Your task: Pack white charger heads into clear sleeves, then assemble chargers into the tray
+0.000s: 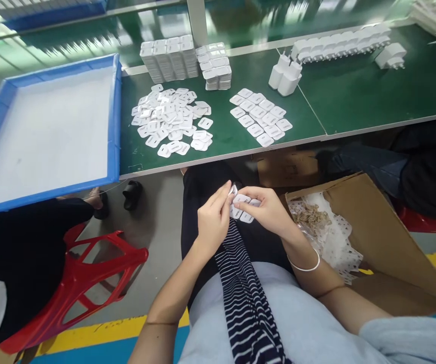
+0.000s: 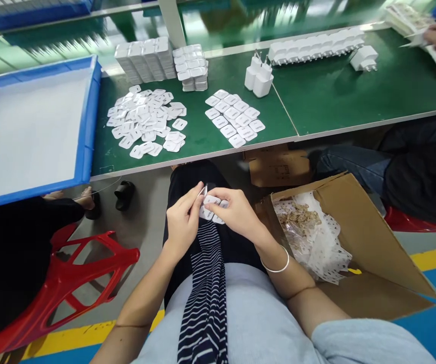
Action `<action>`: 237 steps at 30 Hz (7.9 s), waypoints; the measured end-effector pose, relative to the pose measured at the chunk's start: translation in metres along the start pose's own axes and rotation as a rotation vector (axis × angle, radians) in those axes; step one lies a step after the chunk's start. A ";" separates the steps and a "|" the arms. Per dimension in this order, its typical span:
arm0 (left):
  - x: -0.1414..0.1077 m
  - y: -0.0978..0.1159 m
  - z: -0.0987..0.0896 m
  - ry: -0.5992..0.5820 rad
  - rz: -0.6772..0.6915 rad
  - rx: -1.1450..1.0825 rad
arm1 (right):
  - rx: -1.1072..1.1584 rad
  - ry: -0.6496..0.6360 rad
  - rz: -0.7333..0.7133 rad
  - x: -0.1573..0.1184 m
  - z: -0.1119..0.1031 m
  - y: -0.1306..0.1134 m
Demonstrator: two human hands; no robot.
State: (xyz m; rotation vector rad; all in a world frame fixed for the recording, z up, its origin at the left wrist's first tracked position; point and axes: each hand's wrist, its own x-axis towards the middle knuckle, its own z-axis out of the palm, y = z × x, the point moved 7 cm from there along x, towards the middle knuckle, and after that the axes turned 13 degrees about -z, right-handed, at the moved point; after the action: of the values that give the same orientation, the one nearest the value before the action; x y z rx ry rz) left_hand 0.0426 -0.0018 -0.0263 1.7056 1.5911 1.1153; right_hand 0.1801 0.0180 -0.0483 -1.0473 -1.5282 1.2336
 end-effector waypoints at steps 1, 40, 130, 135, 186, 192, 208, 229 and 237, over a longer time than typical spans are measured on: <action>0.001 -0.005 0.005 -0.085 -0.084 -0.091 | -0.001 -0.013 -0.028 0.001 0.002 -0.003; -0.024 0.005 -0.005 0.300 0.238 0.261 | 0.092 0.171 0.120 -0.009 0.003 0.019; -0.004 -0.047 -0.052 0.449 -0.302 -0.370 | 0.215 0.467 0.032 0.000 -0.030 0.027; -0.020 -0.010 -0.019 0.332 0.155 0.104 | 0.156 0.521 -0.050 0.002 -0.024 0.023; -0.020 -0.047 0.009 0.099 -0.525 -0.525 | 0.193 0.024 -0.061 -0.004 0.028 0.025; -0.020 -0.056 0.020 0.007 -0.631 -0.743 | -0.224 0.026 -0.286 -0.008 0.029 0.009; -0.022 -0.069 0.024 0.041 -0.781 -1.028 | -0.653 0.016 -0.498 -0.013 0.037 0.001; -0.022 -0.061 0.024 -0.103 -0.816 -1.080 | 0.333 0.179 0.117 0.003 0.021 0.036; -0.021 -0.065 0.020 -0.089 -0.791 -0.947 | 0.437 0.236 0.202 -0.001 0.025 0.049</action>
State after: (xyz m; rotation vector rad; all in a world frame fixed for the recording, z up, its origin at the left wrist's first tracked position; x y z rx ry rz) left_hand 0.0266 -0.0098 -0.0948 0.4325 1.1692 1.0587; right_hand 0.1602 0.0189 -0.0994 -1.0247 -0.9339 1.4435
